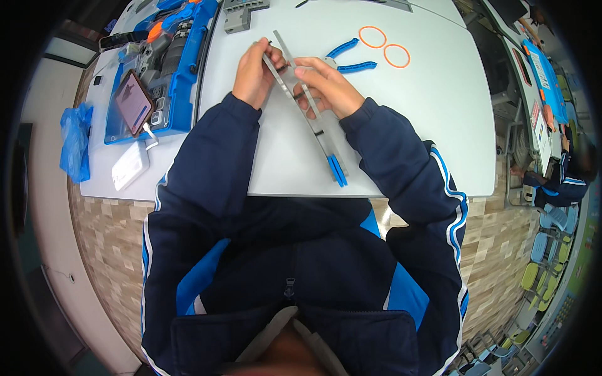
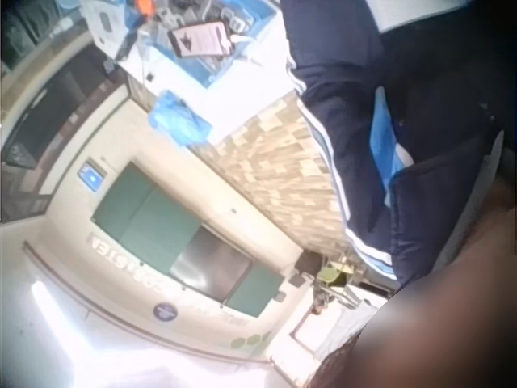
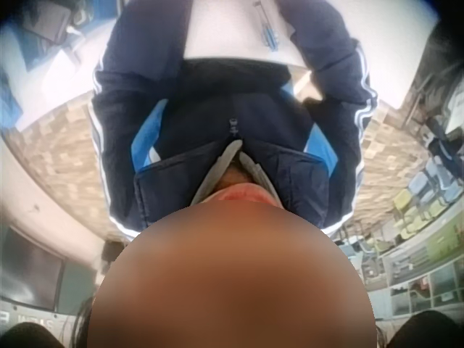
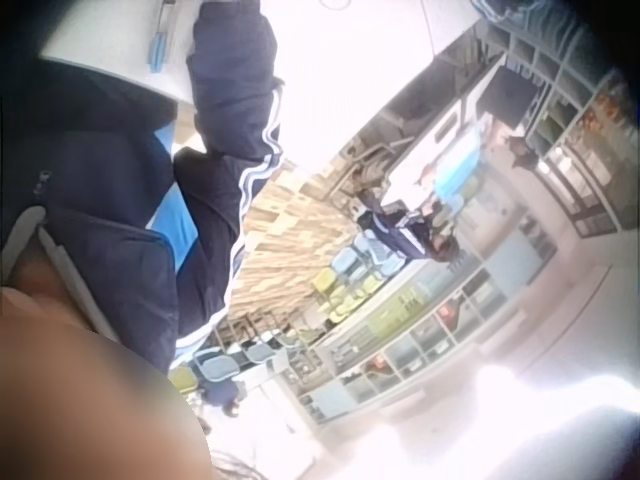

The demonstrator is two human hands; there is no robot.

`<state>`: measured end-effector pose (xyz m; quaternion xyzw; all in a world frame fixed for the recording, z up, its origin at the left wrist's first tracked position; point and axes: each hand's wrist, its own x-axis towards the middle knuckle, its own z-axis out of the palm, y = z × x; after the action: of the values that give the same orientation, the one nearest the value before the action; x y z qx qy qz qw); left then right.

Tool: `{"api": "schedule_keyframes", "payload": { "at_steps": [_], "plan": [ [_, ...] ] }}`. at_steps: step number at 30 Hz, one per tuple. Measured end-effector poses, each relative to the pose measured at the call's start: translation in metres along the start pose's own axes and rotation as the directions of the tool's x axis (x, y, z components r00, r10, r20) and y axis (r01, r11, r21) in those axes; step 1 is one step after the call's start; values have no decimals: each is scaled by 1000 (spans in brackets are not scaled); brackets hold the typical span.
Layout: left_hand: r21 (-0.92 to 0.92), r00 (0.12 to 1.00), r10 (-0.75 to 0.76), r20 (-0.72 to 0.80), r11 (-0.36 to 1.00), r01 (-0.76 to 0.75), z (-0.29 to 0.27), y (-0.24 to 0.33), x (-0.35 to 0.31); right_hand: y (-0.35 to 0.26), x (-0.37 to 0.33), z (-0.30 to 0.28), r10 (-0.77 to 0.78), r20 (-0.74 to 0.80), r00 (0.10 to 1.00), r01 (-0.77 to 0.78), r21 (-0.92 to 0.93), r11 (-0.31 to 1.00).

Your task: The person assembles a knitting needle by inserting black pins into a gray perforated rail, then attaches a blue circular connector to the rail's end. The person uses pliers to secure the pins and adjusts the connector by hand.

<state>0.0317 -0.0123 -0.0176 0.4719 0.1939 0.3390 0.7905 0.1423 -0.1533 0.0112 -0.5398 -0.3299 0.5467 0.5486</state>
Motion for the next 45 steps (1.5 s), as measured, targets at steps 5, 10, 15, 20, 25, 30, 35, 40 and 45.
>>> {"api": "schedule_keyframes", "payload": {
  "at_steps": [5, 10, 15, 20, 25, 30, 35, 40, 45],
  "plan": [
    [44, 992, 98, -78, 995, -95, -19, 24, 12, 0, 3, -9, 81, 194, 978, -38, -214, 976],
    [17, 995, -63, -77, 998, 64, -5, 12, -5, 9, 7, -4, 2, 34, 999, 0, -70, 998],
    [331, 974, -146, 175, 940, 82, 18, -9, -29, 10, 6, 1, -88, -154, 984, 93, 26, 995],
    [359, 925, -245, 290, 924, 133, 20, -5, -33, 2, 6, -3, -56, -245, 968, 44, -52, 998],
    [280, 889, -292, 352, 939, 198, 26, -7, -40, -1, 6, -5, -124, -175, 977, 95, -165, 982],
    [114, 920, -260, 293, 965, 236, 31, -12, -45, 2, 7, -8, -146, -194, 970, 100, -231, 968],
    [171, 919, -268, 291, 959, 225, 27, -13, -43, 3, 10, -10, -128, -194, 973, 103, -136, 985],
    [84, 922, -294, 253, 956, 282, 22, -10, -35, -4, 8, -12, -85, -186, 979, 79, -40, 996],
    [-19, 962, -255, 92, 966, 258, 25, -11, -34, -1, 9, -8, -222, -158, 962, 192, -187, 963]
  ]
}}
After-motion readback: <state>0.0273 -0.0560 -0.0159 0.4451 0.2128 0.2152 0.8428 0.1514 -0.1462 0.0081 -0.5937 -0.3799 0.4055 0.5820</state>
